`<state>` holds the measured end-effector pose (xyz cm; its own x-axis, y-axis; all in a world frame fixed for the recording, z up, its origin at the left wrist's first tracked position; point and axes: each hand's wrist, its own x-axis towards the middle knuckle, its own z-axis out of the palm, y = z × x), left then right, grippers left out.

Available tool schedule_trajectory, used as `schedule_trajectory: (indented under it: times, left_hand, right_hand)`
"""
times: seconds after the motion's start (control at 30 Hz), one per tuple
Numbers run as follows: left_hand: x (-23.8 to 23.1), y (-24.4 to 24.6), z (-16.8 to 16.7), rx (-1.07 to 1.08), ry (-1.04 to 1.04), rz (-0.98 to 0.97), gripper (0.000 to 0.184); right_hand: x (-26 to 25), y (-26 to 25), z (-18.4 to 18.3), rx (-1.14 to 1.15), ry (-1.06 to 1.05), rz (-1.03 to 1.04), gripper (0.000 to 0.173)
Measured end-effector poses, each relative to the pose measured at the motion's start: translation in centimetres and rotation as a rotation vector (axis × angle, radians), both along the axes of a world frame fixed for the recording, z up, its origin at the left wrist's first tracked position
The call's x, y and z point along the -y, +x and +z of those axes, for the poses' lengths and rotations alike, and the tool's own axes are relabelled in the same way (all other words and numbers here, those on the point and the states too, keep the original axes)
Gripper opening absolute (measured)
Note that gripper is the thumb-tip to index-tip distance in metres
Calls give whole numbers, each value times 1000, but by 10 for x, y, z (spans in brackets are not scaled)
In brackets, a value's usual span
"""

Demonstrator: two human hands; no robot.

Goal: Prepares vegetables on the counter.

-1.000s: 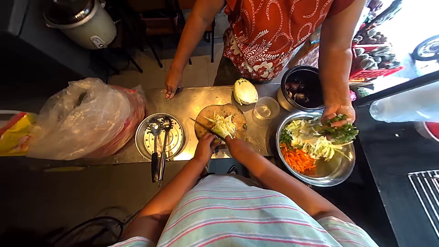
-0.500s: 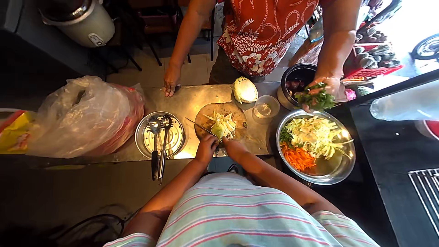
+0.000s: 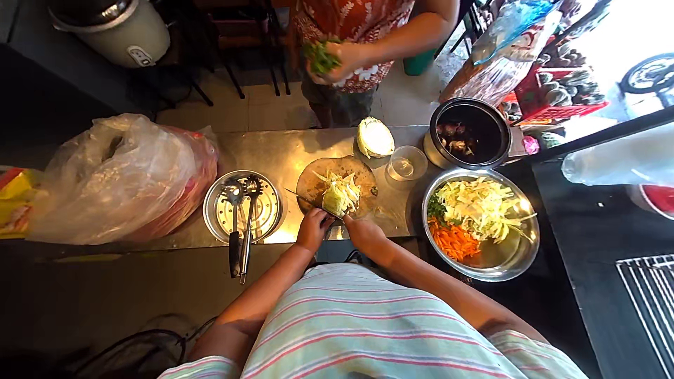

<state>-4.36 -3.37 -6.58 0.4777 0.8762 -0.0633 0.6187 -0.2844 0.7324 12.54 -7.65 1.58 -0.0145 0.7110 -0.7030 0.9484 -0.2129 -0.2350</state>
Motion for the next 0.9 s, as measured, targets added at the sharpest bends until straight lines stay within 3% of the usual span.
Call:
schedule_trajectory:
  times: [0.1, 0.2, 0.27, 0.4, 0.47, 0.67, 0.8, 0.9]
  left_hand:
    - [-2, -1, -3, 7, 10, -20, 24]
    - [-4, -8, -1, -31, 25, -41, 31]
    - [-13, -11, 6, -121, 58, 9, 59]
    - [-45, -2, 6, -179, 120, -23, 139]
    - [-66, 9, 11, -287, 104, -145, 155]
    - [-91, 41, 11, -345, 101, -445, 150]
    - [-92, 59, 9, -286, 116, -489, 139]
    - [-91, 73, 1, -206, 145, -502, 119]
  right_hand:
    - [-1, 3, -28, -55, 21, -3, 38]
    - [0, 9, -16, -104, 38, 14, 38]
    - [2, 16, 3, -121, 90, -8, 39]
    - [21, 44, 33, -178, 170, -199, 40]
    - [33, 64, 24, -193, 168, -365, 42]
    - [74, 74, -40, -342, 150, -729, 44]
    - [69, 53, -56, -524, 141, -742, 42]
    - [62, 42, -70, -575, 214, -711, 39]
